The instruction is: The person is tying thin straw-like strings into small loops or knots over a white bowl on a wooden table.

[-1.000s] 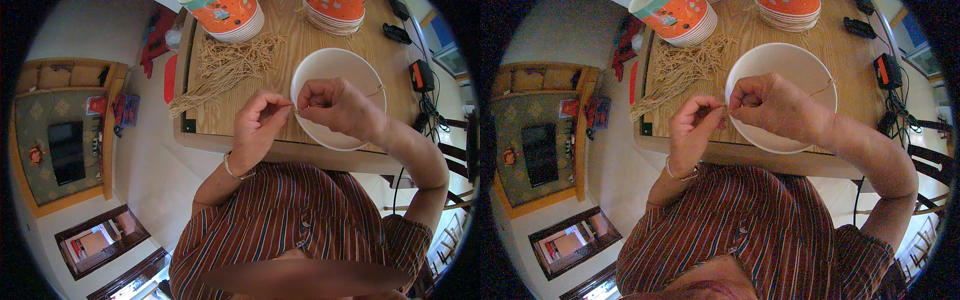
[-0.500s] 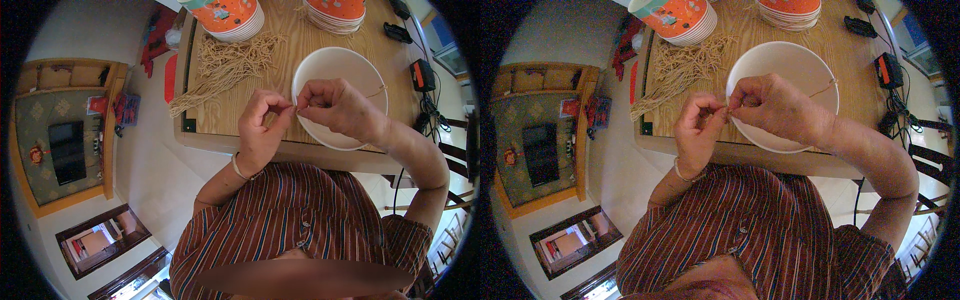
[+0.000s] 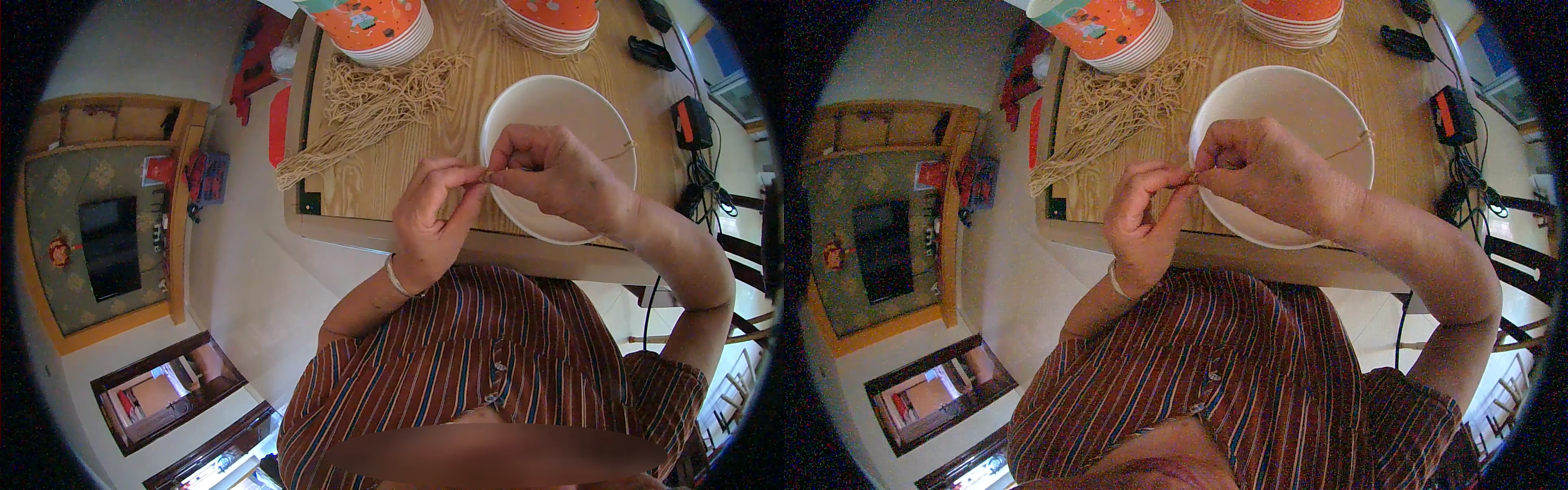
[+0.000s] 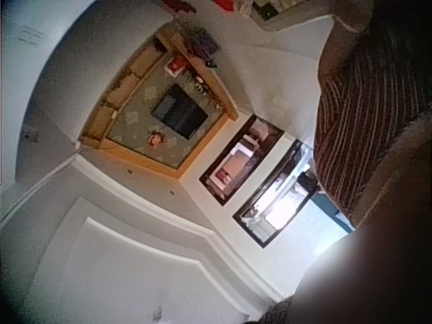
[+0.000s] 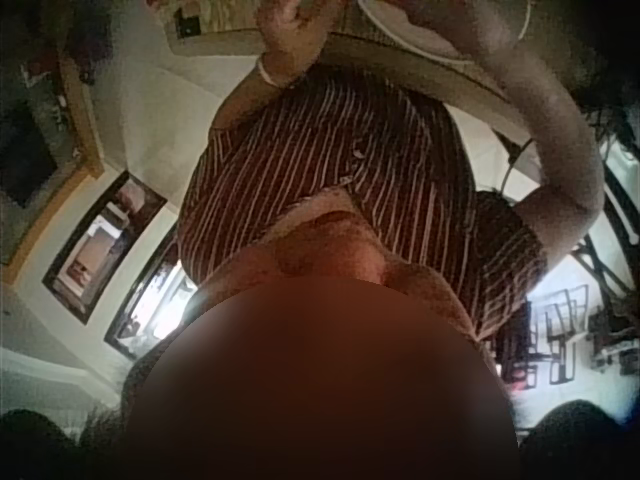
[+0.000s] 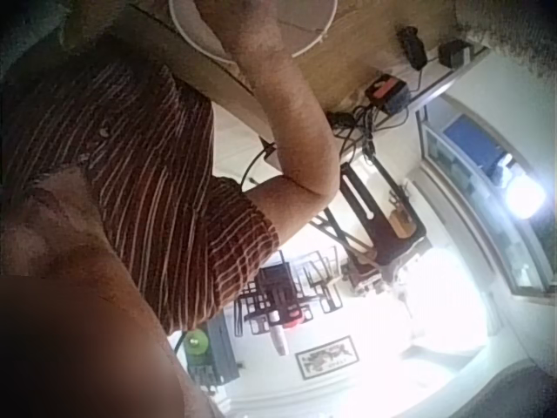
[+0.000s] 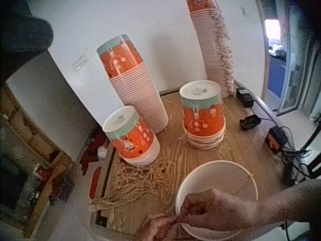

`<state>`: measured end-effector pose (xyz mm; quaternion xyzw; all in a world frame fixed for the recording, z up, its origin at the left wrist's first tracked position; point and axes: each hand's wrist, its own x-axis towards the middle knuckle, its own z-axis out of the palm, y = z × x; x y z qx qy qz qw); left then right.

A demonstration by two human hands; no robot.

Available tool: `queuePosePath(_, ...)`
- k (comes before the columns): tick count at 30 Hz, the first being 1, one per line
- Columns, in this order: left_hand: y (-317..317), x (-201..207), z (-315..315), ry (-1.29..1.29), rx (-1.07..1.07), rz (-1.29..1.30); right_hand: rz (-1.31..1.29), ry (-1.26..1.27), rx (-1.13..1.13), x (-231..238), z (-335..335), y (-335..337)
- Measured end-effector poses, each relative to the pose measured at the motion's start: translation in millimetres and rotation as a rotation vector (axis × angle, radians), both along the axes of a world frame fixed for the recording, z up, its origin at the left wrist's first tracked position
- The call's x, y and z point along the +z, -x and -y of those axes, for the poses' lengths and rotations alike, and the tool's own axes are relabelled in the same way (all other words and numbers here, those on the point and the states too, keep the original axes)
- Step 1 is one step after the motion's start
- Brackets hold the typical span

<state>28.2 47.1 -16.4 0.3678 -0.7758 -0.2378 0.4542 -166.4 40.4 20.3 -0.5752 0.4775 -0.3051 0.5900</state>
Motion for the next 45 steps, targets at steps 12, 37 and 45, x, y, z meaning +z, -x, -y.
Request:
queuePosePath(12,1,-1,1,-0.057,0.022,-0.025,-0.007,0.036,0.034,-11,-1,-1)
queuePosePath(37,-2,-13,10,-0.951,-0.258,-0.630,-0.068,0.368,-0.020,-26,-2,-1)
queuePosePath(45,-3,-7,8,-0.848,-0.209,-0.466,0.178,-0.247,0.073,4,6,7)
